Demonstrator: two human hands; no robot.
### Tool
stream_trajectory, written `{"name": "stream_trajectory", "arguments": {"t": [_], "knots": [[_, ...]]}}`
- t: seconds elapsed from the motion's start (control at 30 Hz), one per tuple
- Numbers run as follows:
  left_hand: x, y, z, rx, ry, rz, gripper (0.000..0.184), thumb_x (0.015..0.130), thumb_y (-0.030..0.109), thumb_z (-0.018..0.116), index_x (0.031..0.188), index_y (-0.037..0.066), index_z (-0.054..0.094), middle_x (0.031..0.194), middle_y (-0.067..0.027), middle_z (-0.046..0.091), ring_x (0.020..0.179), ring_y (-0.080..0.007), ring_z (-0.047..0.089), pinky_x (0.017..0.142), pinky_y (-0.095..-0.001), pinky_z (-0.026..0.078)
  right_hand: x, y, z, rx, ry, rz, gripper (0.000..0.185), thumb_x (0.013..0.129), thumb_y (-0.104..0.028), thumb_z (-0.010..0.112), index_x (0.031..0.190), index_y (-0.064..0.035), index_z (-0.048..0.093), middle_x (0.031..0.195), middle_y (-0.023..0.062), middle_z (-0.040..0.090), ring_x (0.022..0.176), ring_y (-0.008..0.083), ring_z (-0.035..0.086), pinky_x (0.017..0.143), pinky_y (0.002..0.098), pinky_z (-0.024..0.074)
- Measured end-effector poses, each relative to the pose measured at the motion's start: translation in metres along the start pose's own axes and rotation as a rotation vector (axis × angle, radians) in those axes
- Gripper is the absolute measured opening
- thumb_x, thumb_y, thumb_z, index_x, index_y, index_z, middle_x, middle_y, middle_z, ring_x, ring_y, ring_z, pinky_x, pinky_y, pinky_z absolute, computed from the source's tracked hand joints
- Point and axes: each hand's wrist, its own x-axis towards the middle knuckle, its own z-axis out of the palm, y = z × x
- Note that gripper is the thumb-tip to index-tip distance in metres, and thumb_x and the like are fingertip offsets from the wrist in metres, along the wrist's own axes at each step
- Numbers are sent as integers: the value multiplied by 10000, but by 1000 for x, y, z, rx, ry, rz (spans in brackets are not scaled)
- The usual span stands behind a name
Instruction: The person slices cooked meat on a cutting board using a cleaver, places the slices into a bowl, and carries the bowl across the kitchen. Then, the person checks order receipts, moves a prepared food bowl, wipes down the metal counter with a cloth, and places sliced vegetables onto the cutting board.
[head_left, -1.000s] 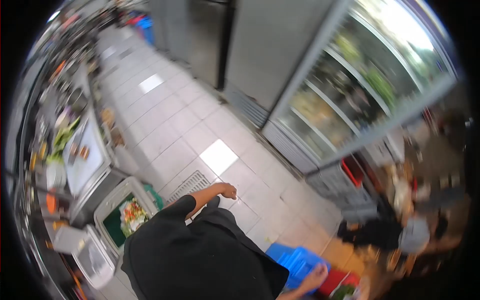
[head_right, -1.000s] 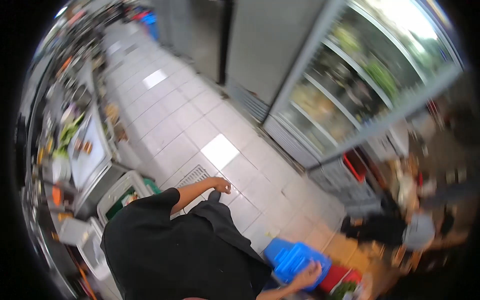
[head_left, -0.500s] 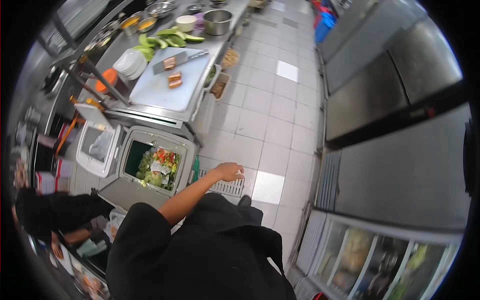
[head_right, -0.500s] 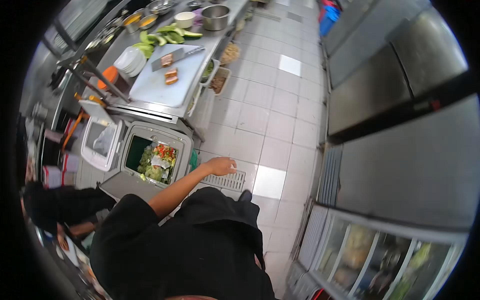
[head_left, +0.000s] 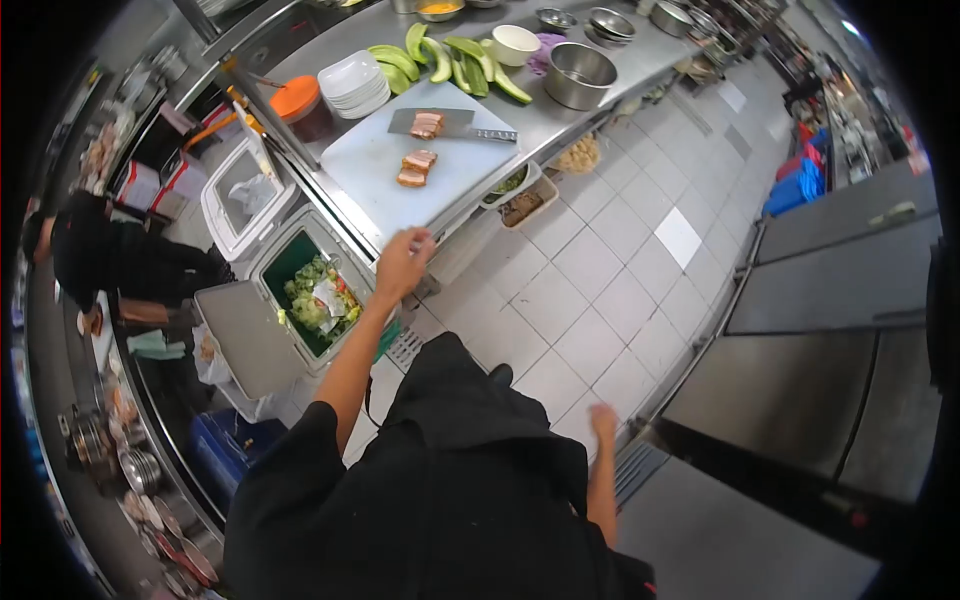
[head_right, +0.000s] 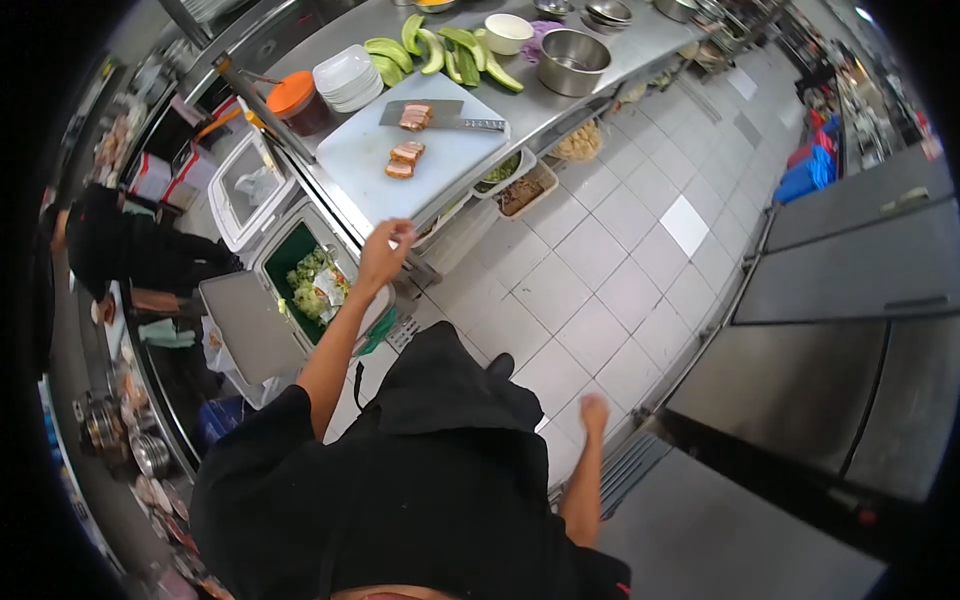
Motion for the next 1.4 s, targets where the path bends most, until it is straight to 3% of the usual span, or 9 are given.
{"name": "stream_trajectory", "arguments": {"t": [0.07,0.23,0.43,0.5,0.6,0.9,1.03,1.23,1.4], "knots": [[34,2,-10,-17,185,-28,223,881,213,670,1052,70,654,929,-95,653,768,-208,642,704,-324,509,113,-94,-114,117,74,-12,271,910,-275,576,918,-22,674,875,205,669,819,388,634,757,461,505],[159,8,-11,173,282,-12,371,851,392,656,1110,129,620,1032,-114,603,937,-278,619,788,-426,490,294,-323,-205,261,157,-540,248,868,-198,655,1051,-34,623,971,177,683,912,346,662,772,405,518],[276,-21,34,487,180,-144,631,737,474,731,1263,179,541,1198,-136,520,1142,-350,515,912,-539,404,377,-520,-164,159,-29,-818,237,830,-135,632,1057,-73,605,970,132,660,897,310,639,793,436,473],[299,-23,32,531,184,-169,643,724,449,749,1271,184,537,1176,-120,532,1138,-337,520,923,-534,405,416,-556,-138,80,211,-1046,273,821,-91,598,1090,-78,557,970,116,632,906,306,618,803,445,446],[293,-28,32,593,37,-242,612,718,411,754,1241,161,557,1147,-120,540,1120,-339,532,900,-513,432,438,-585,-126,-128,-25,-931,322,788,-57,590,1095,-78,497,946,120,618,916,326,608,777,452,459],[247,-13,19,127,316,-146,462,673,182,750,1088,117,559,1083,-115,548,941,-312,604,773,-411,509,499,-598,-147,37,-340,-761,460,680,-39,568,1117,-102,438,875,234,619,753,466,620,707,536,486],[228,7,39,15,313,-172,459,689,190,752,1096,109,556,1100,-65,563,963,-285,609,796,-410,504,510,-586,-201,-71,-484,-810,358,706,-82,555,1057,-63,487,809,225,617,704,453,603,659,540,471],[227,2,54,195,373,-48,341,778,250,743,1065,123,611,1015,-51,624,901,-241,608,775,-381,485,519,-561,-179,-95,-406,-1090,161,971,-159,467,942,-9,416,677,258,577,689,450,601,587,531,482],[227,-8,59,82,312,-209,267,821,245,713,1050,133,635,921,-42,647,861,-241,601,831,-374,458,520,-569,-169,-51,-543,-1007,174,958,-127,485,978,5,372,644,268,583,601,478,578,539,546,466]]}}
